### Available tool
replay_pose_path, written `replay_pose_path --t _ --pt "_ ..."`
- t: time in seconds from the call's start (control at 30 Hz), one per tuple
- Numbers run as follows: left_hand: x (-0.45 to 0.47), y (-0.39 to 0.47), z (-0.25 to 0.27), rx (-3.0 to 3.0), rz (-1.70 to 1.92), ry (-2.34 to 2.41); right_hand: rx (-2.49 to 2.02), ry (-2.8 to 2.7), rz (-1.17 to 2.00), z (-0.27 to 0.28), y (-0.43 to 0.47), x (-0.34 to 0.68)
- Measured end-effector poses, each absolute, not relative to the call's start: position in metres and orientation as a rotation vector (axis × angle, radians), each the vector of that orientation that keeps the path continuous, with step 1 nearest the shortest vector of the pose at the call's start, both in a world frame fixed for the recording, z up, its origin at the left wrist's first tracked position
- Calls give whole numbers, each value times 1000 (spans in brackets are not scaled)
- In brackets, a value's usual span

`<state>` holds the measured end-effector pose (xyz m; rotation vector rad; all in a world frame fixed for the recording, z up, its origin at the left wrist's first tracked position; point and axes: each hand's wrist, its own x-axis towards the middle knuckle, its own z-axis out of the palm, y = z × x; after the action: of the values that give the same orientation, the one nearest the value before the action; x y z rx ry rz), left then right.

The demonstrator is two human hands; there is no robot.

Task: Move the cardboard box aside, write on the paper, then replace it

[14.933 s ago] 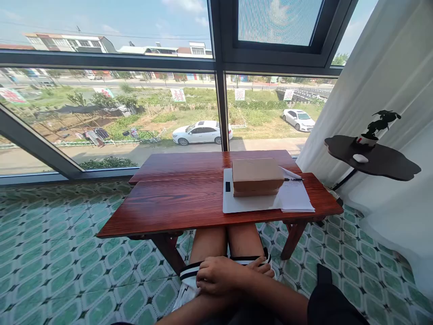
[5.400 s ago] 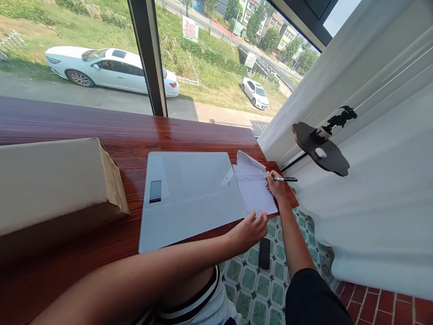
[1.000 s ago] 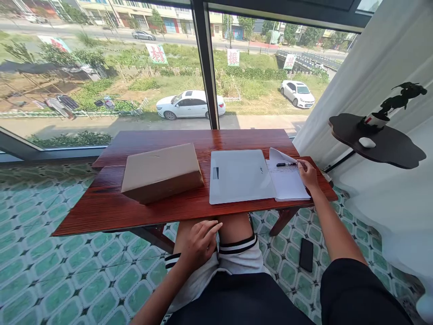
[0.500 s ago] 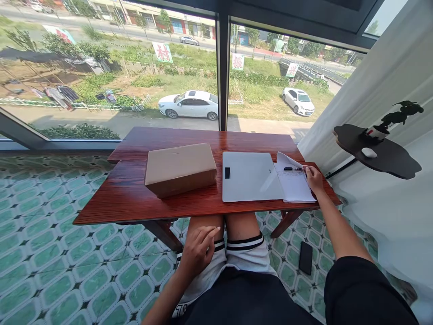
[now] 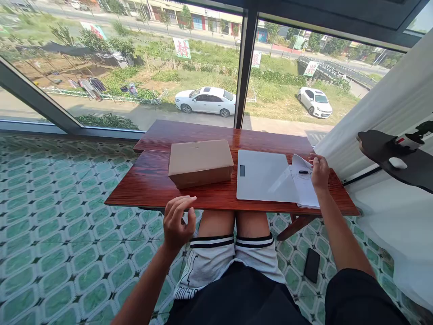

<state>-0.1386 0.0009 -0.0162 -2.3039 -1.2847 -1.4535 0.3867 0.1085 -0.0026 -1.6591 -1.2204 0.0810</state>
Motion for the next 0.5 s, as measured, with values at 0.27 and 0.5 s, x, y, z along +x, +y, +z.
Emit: replay_pose_path --t 0.27,0.5 --pt "-171 54 14 -1759 -1658 -1570 -1288 -1295 347 35 111 204" --pt "-188 92 8 -1777 -1923 -1947 -1239 -1354 670 15 123 115"
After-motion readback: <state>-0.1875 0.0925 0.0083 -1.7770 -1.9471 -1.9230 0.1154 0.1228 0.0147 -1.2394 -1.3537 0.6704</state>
